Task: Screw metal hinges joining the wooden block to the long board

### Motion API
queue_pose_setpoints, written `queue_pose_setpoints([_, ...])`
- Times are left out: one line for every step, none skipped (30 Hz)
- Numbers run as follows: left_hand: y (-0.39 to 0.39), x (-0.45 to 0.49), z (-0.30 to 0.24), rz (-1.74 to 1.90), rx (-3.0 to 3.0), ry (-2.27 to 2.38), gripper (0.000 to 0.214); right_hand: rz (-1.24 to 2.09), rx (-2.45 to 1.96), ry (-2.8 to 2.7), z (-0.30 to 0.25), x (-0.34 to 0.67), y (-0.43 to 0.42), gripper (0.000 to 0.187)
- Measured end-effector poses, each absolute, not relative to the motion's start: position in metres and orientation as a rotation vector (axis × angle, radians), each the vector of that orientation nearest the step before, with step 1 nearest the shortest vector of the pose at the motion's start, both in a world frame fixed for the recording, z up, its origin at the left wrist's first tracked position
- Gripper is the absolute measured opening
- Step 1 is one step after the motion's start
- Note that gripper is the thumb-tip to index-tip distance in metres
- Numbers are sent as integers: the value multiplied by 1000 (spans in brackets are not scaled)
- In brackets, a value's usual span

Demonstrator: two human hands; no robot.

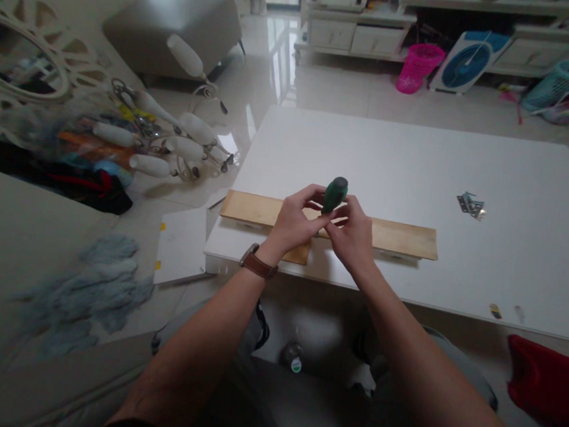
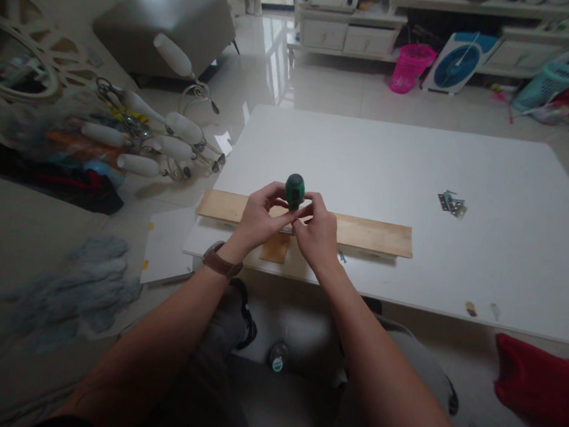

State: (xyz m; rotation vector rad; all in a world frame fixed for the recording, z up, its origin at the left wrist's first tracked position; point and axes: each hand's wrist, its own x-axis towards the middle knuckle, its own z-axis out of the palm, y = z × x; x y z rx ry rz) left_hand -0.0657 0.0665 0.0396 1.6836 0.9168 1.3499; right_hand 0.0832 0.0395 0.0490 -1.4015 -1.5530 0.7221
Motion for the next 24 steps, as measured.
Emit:
queue_pose_setpoints([67, -66, 40, 1350, 1688, 916, 30, 707, -1394, -1556, 49, 83, 39, 35])
queue_pose_setpoints([67, -66, 40, 1351, 1691, 916, 31, 697, -1381, -1560, 48, 83, 39, 36])
queue_pose_setpoints([67, -66, 39, 1354, 1692, 917, 31, 692, -1363, -1567, 48, 83, 39, 38])
queue_pose_setpoints([67, -66, 39, 1360, 1690, 918, 31, 694, -1344, -1571, 47, 83, 39, 39])
queue_pose_setpoints([68, -66, 39, 1365, 1688, 920, 31, 701, -1329, -1572, 47, 83, 39, 40])
queue_pose_setpoints([68, -67, 39, 1370, 1687, 922, 30, 712, -1320, -1569, 46, 83, 39, 40])
queue_pose_setpoints([68, -67, 38, 1373, 1687, 921, 29, 725, -1317, -1561, 46, 83, 40, 40])
queue_pose_setpoints([68, -67, 38, 1374, 1689, 918, 28, 738, -1320, -1550, 46, 83, 40, 40])
queue_pose_setpoints([68, -67, 38, 1372, 1692, 914, 28, 748, -1327, -1540, 45, 83, 40, 40])
queue_pose_setpoints([68, -67, 38, 1369, 1694, 912, 28, 754, -1340, -1535, 45, 83, 41, 40])
queue_pose_setpoints([68, -67, 38, 1366, 1696, 910, 28, 754, -1355, -1532, 45, 83, 41, 40])
queue_pose_setpoints([68, -67, 38, 1364, 1698, 911, 29, 748, -1371, -1530, 45, 83, 41, 39])
queue_pose_setpoints([67, -67, 38, 1363, 1699, 912, 29, 737, -1384, -1530, 45, 83, 41, 39])
queue_pose_setpoints([67, -67, 38, 1364, 1699, 913, 30, 724, -1390, -1530, 45, 83, 41, 39])
queue_pose_setpoints([67, -67, 39, 1366, 1699, 913, 30, 712, -1386, -1531, 45, 83, 40, 39])
queue_pose_setpoints([67, -67, 39, 1367, 1698, 911, 31, 707, -1374, -1533, 46, 83, 40, 40])
queue_pose_setpoints([67, -67, 39, 1368, 1698, 910, 31, 706, -1359, -1538, 46, 83, 40, 40])
queue_pose_setpoints([67, -67, 39, 1369, 1698, 908, 31, 713, -1344, -1544, 46, 83, 39, 40])
queue_pose_setpoints([66, -67, 39, 1369, 1700, 906, 31, 726, -1331, -1550, 45, 83, 39, 39])
queue_pose_setpoints([66, -67, 39, 1370, 1701, 904, 30, 743, -1319, -1554, 45, 83, 39, 38])
queue_pose_setpoints([67, -67, 39, 1371, 1702, 904, 30, 758, -1310, -1557, 44, 83, 40, 37])
queue_pose_setpoints([67, -67, 38, 1372, 1702, 904, 30, 770, -1302, -1556, 44, 83, 40, 35])
queue_pose_setpoints([67, -67, 38, 1373, 1702, 906, 30, 777, -1297, -1553, 43, 83, 40, 35])
queue_pose_setpoints([67, -67, 38, 1374, 1701, 909, 30, 777, -1297, -1547, 43, 83, 41, 35])
